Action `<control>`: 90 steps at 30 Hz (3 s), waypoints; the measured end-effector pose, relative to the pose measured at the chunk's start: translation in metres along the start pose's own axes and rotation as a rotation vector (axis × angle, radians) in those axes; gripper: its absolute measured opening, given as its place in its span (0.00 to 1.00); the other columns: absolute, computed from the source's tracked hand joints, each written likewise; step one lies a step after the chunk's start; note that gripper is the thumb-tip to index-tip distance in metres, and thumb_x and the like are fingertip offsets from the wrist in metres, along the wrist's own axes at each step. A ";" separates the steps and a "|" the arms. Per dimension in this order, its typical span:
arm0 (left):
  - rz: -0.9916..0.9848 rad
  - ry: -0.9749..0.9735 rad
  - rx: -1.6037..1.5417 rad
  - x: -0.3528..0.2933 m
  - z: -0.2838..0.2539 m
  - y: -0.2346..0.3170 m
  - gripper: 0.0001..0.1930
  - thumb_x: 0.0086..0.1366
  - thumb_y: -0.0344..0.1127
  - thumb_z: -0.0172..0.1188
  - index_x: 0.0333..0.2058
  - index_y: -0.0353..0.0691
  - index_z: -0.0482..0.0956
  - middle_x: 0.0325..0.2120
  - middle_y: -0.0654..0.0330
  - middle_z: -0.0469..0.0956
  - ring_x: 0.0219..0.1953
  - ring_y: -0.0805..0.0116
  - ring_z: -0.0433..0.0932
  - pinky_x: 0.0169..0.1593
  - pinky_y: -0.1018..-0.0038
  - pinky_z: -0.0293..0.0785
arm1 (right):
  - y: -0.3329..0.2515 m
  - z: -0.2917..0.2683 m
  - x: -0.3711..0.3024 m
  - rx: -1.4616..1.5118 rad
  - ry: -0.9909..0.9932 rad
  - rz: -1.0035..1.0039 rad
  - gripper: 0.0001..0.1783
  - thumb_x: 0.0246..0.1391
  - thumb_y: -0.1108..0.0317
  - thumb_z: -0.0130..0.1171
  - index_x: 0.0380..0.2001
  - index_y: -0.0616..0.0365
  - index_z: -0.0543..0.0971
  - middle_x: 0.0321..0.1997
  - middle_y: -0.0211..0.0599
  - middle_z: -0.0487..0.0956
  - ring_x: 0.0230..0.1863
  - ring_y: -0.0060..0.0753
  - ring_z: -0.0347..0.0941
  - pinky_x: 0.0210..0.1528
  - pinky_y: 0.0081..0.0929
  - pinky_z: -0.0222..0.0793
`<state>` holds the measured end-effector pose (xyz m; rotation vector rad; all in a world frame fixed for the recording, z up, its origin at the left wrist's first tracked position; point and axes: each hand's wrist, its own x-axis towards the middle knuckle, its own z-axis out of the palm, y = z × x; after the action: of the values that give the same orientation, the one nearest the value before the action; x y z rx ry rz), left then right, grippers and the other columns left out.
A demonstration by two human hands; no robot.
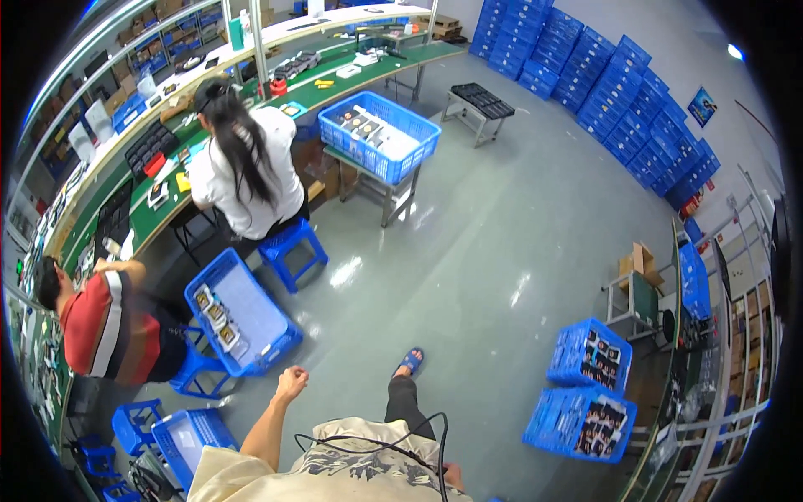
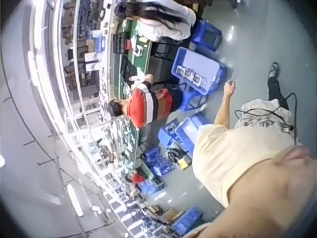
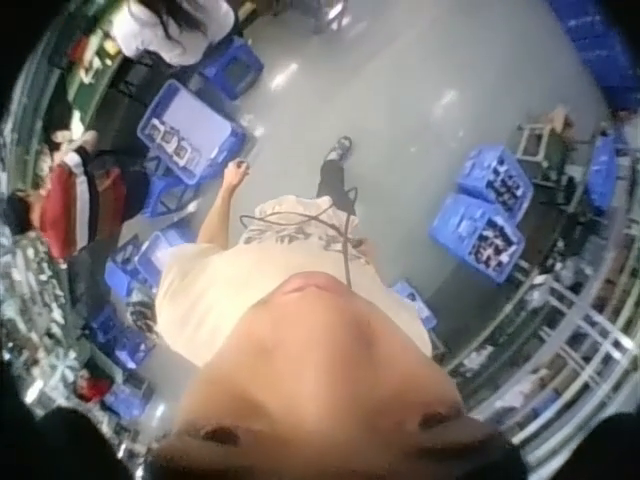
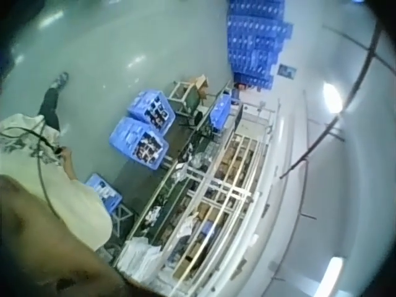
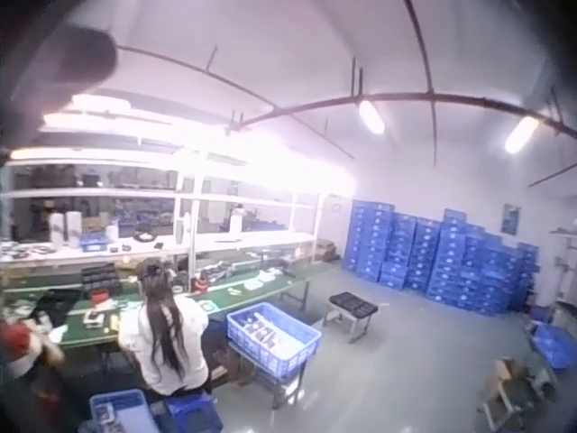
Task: The person assembles electronic components by placing a wireless charging coil and a battery into a plastic housing, securing them with tape from a tape dispenser.
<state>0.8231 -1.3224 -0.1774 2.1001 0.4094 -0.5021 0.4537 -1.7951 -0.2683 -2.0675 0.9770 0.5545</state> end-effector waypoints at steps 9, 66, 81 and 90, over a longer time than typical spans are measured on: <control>-0.179 -0.267 0.462 0.093 0.081 0.084 0.21 0.55 0.54 0.60 0.42 0.50 0.87 0.35 0.50 0.85 0.42 0.52 0.84 0.52 0.63 0.78 | -0.180 -0.129 0.274 0.011 0.166 0.104 0.11 0.48 0.62 0.58 0.28 0.53 0.87 0.26 0.42 0.84 0.31 0.37 0.83 0.41 0.36 0.78; -0.988 0.993 -1.386 0.445 0.061 0.281 0.14 0.70 0.43 0.55 0.48 0.42 0.75 0.36 0.57 0.82 0.29 0.68 0.82 0.26 0.72 0.75 | -1.448 0.040 0.659 -0.336 -0.303 -1.193 0.37 0.45 0.61 0.72 0.59 0.60 0.72 0.53 0.49 0.80 0.44 0.37 0.82 0.49 0.32 0.76; -0.993 0.893 -0.842 0.523 0.040 0.490 0.15 0.59 0.34 0.64 0.42 0.30 0.82 0.33 0.55 0.84 0.35 0.69 0.78 0.40 0.68 0.74 | -1.774 0.281 0.725 -0.192 -0.202 -1.057 0.58 0.33 0.53 0.79 0.66 0.64 0.61 0.60 0.59 0.74 0.62 0.54 0.71 0.62 0.40 0.68; -1.213 1.003 -0.846 0.536 0.062 0.526 0.16 0.59 0.34 0.60 0.43 0.32 0.83 0.34 0.53 0.85 0.37 0.68 0.79 0.44 0.67 0.75 | -1.811 0.342 0.808 -0.177 -0.559 -1.166 0.56 0.33 0.51 0.80 0.64 0.62 0.64 0.53 0.50 0.80 0.55 0.45 0.77 0.58 0.34 0.70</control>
<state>1.5189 -1.6017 -0.1037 0.9202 2.0763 0.1641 2.3572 -1.1481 -0.1739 -2.0405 -0.6244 0.5109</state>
